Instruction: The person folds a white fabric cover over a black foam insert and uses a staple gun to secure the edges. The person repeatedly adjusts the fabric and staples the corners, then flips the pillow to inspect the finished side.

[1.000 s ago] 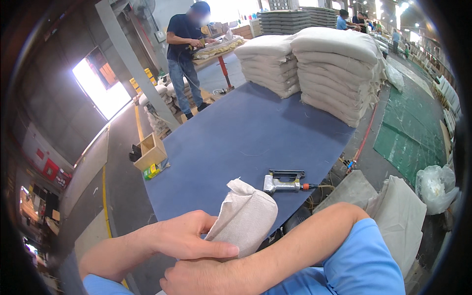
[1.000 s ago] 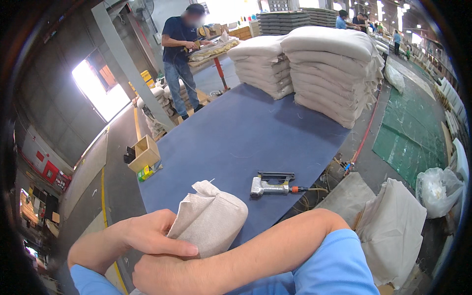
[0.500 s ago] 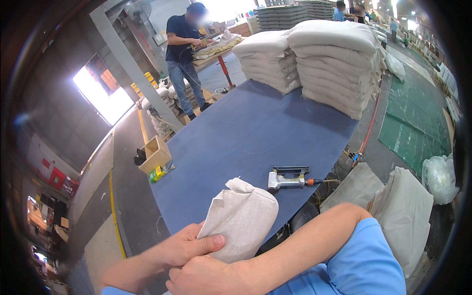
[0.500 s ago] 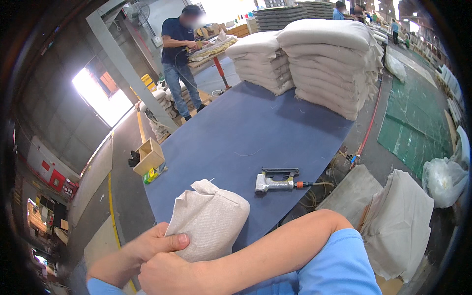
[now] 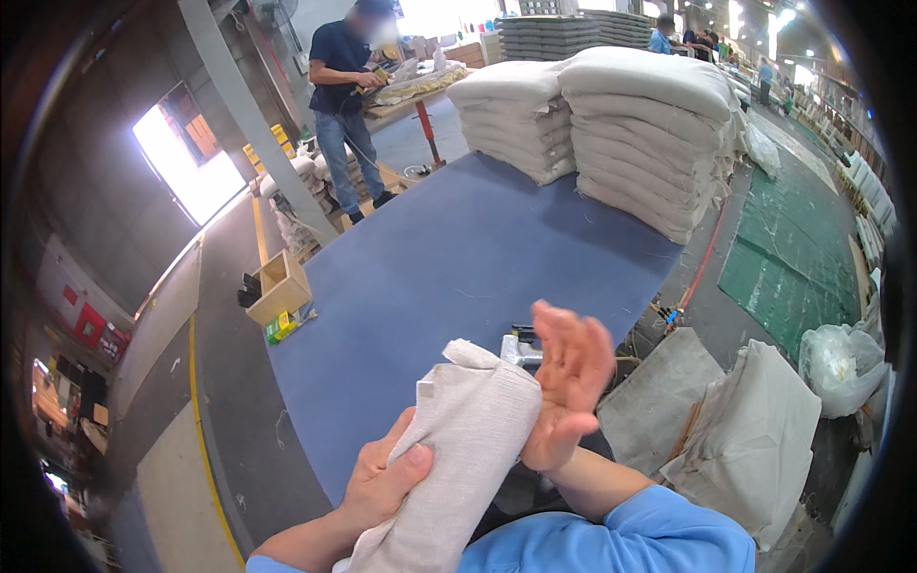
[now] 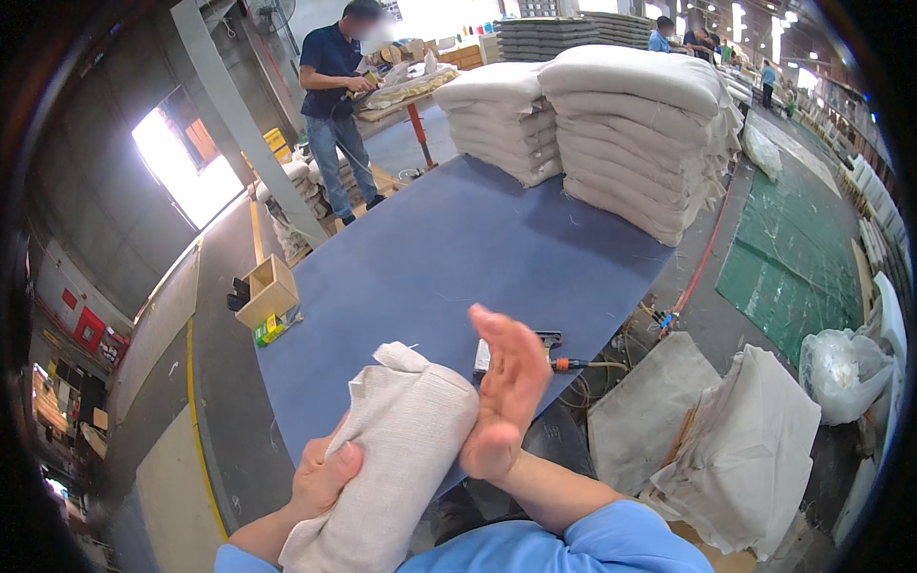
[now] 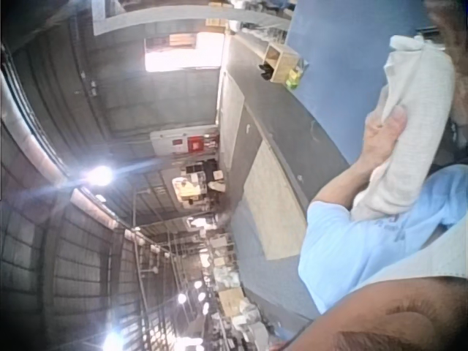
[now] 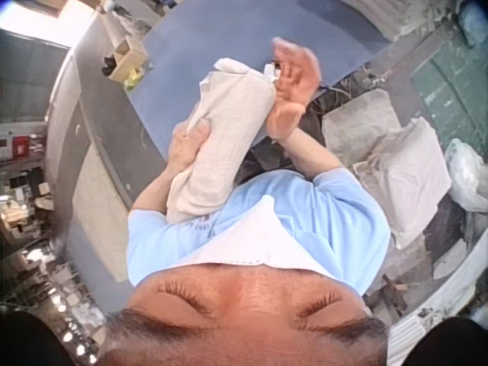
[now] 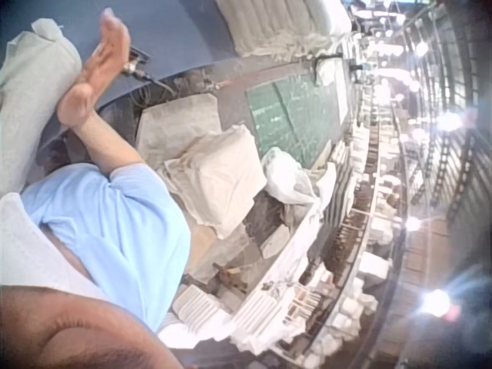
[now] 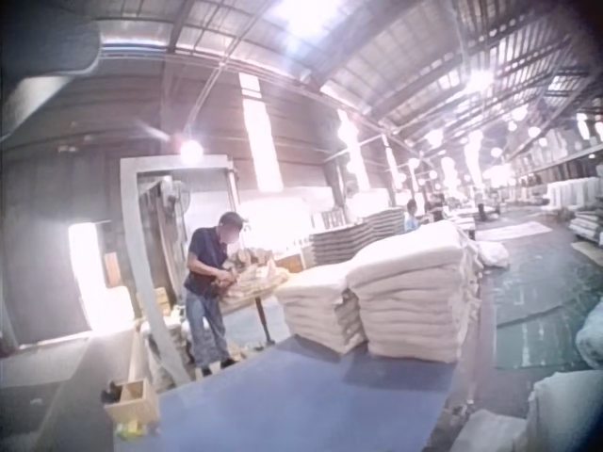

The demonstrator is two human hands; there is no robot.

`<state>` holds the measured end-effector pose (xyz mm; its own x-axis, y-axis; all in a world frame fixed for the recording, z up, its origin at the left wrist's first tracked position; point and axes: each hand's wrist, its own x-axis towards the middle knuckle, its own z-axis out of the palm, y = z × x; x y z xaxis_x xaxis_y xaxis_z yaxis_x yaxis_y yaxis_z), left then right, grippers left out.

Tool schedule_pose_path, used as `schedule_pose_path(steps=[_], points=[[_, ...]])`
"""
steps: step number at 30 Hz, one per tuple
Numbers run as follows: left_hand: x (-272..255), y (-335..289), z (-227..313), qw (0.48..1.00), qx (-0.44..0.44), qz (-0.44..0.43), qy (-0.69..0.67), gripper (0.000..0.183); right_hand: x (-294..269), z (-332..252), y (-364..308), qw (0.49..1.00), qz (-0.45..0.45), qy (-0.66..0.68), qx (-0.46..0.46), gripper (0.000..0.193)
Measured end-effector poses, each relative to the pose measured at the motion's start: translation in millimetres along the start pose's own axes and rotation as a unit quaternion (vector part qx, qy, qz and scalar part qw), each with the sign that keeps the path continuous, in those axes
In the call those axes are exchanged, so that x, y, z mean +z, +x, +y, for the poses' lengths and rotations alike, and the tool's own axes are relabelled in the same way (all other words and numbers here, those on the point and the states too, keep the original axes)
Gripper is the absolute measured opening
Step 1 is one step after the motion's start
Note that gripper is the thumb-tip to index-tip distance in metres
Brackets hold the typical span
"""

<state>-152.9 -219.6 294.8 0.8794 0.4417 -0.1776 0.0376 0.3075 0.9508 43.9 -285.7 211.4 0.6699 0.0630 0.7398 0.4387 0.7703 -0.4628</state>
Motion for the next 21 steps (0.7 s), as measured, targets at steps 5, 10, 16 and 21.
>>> schedule_pose_path(steps=[5,10,16,21], points=[[5.1,1.1,-3.9,0.999,0.034,0.028,-0.019,0.049,43.3,-31.0,33.6,0.967,-0.064,-0.079,-0.234,0.095],[-17.7,0.6,-35.6,0.999,0.028,0.024,-0.001,0.046,55.9,-85.4,53.5,0.909,-0.361,-0.087,-0.188,0.059],[-9.2,-9.9,-39.7,0.999,0.013,0.032,-0.008,0.044,68.4,-98.6,20.9,0.882,-0.437,-0.131,-0.119,0.062],[-0.3,-5.4,-44.4,1.0,0.013,0.017,0.017,0.044,40.3,-100.5,56.9,0.83,-0.522,-0.144,-0.135,0.061]])
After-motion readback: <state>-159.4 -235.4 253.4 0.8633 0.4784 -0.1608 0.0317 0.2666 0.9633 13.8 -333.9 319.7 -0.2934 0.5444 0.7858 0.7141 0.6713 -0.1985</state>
